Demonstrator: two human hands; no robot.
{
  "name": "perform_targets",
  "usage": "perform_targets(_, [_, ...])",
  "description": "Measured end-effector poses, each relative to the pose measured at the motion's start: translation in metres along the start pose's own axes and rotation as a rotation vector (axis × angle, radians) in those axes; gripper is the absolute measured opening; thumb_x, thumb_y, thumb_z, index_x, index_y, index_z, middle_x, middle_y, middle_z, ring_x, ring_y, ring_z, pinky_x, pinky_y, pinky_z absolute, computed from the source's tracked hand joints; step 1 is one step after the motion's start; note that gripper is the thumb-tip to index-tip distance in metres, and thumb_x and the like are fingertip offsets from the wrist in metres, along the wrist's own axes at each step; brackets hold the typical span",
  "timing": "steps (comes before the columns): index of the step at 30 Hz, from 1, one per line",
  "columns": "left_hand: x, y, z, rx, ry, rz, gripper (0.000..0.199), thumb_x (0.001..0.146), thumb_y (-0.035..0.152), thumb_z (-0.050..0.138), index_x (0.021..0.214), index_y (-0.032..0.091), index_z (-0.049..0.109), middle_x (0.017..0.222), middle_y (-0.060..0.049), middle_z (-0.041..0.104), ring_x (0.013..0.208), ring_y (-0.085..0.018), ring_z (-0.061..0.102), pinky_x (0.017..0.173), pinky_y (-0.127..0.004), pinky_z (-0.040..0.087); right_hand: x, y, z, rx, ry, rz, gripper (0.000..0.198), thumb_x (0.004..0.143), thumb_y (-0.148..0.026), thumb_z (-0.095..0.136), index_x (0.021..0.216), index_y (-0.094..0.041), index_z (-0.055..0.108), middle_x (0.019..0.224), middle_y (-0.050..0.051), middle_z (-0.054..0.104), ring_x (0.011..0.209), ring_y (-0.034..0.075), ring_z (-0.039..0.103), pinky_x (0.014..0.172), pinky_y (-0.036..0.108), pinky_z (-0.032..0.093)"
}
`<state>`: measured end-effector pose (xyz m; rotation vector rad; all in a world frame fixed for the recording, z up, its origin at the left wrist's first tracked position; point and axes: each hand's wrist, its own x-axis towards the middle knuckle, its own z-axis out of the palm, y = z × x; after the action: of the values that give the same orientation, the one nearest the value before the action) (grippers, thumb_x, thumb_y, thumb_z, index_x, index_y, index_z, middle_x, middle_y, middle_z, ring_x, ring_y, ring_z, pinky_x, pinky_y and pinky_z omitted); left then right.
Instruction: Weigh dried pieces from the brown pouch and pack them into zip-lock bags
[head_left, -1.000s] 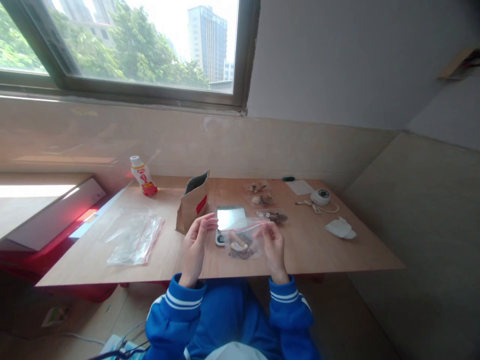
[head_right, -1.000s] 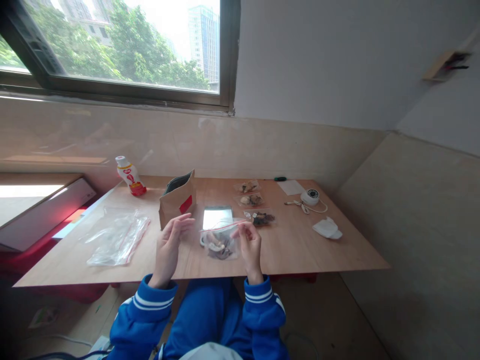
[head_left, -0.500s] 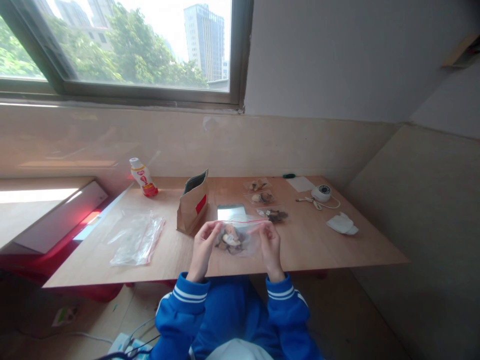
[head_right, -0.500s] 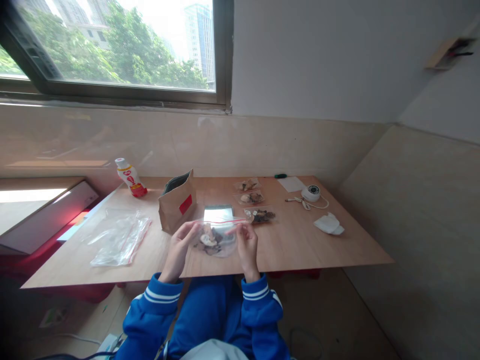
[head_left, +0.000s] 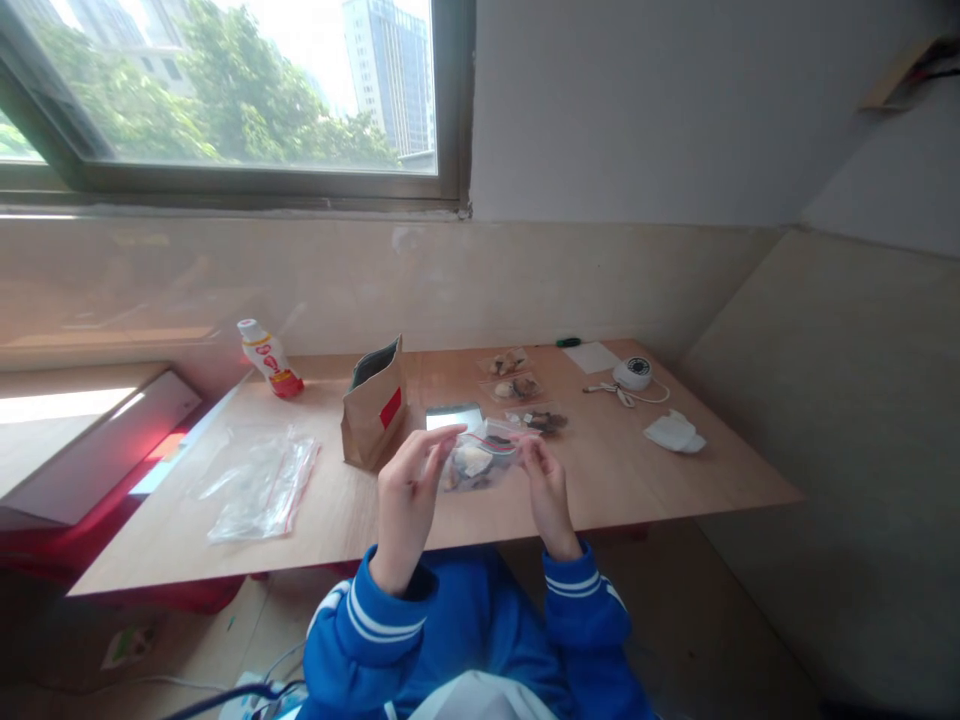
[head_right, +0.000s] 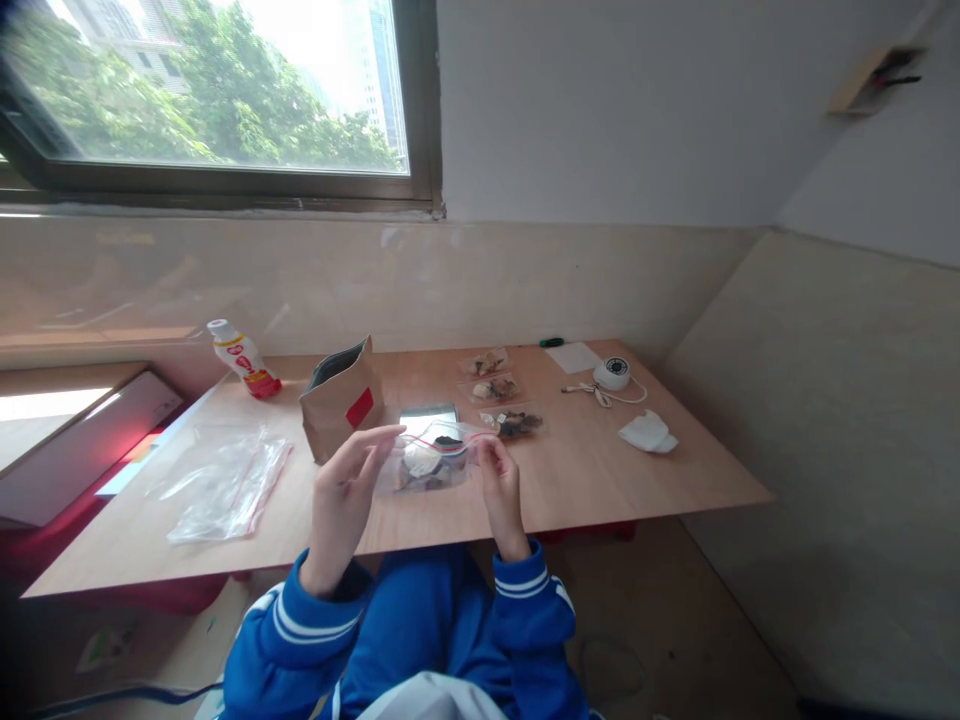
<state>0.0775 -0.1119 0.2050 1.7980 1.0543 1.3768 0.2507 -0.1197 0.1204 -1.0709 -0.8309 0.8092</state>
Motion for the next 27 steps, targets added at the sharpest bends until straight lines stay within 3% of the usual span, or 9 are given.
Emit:
perform_targets(4, [-0.003, -0.009, -0.002, -0.217, 0.084, -0.266, 0.034, 0.083, 0.045, 0.06, 0.105, 0.02, 0.068, 0.091, -0.005, 0.073, 0.08, -0.019, 0.069, 0.068, -0.026, 0.054, -0.002, -0.012, -0.005, -0.057, 0.082, -0.036, 0.032, 0.084, -0.05, 0.061, 0.078, -0.019, 0.064, 0.068, 0.0, 0.067, 0.064, 0.016, 0.061, 0.065, 0.026, 0.049])
perform_targets(8, [-0.005, -0.019, -0.005, -0.331, 0.121, -0.397, 0.043, 0.076, 0.048, 0.068, 0.106, 0.017, 0.067, 0.09, -0.007, 0.074, 0.082, -0.021, 0.07, 0.074, -0.03, 0.055, -0.004, -0.018, -0.006, -0.098, 0.143, -0.033, 0.033, 0.083, -0.051, 0.062, 0.085, -0.019, 0.065, 0.068, 0.002, 0.07, 0.063, 0.018, 0.064, 0.063, 0.028, 0.051])
perform_targets(11, [-0.008, -0.025, -0.007, -0.371, 0.114, -0.467, 0.04, 0.074, 0.047, 0.07, 0.096, 0.014, 0.069, 0.086, -0.008, 0.074, 0.083, -0.022, 0.069, 0.076, -0.032, 0.055, -0.006, -0.021, -0.004, -0.119, 0.151, -0.035, 0.034, 0.081, -0.052, 0.063, 0.087, -0.018, 0.066, 0.065, 0.002, 0.07, 0.06, 0.019, 0.065, 0.061, 0.03, 0.053])
perform_targets(15, [-0.01, -0.03, -0.011, -0.359, 0.101, -0.465, 0.034, 0.072, 0.045, 0.072, 0.087, 0.015, 0.069, 0.086, -0.007, 0.074, 0.086, -0.022, 0.069, 0.08, -0.032, 0.054, -0.006, -0.024, -0.002, -0.11, 0.151, -0.073, 0.029, 0.081, -0.047, 0.065, 0.088, -0.019, 0.065, 0.063, 0.001, 0.07, 0.057, 0.018, 0.065, 0.059, 0.03, 0.053])
perform_targets(21, [-0.011, -0.031, -0.013, -0.242, 0.062, -0.368, 0.03, 0.078, 0.044, 0.067, 0.088, 0.017, 0.068, 0.093, -0.007, 0.073, 0.092, -0.022, 0.067, 0.082, -0.031, 0.053, -0.006, -0.027, -0.004, -0.179, 0.16, -0.214, 0.019, 0.082, -0.039, 0.066, 0.081, -0.02, 0.065, 0.079, 0.002, 0.071, 0.079, 0.019, 0.065, 0.078, 0.032, 0.051])
perform_targets(27, [-0.016, -0.035, -0.011, -0.134, 0.095, -0.293, 0.027, 0.08, 0.044, 0.064, 0.088, 0.018, 0.067, 0.089, -0.005, 0.071, 0.087, -0.019, 0.066, 0.077, -0.028, 0.054, -0.01, -0.031, -0.005, -0.138, 0.203, -0.248, 0.017, 0.082, -0.036, 0.064, 0.078, -0.02, 0.063, 0.072, 0.001, 0.07, 0.073, 0.018, 0.065, 0.075, 0.032, 0.051])
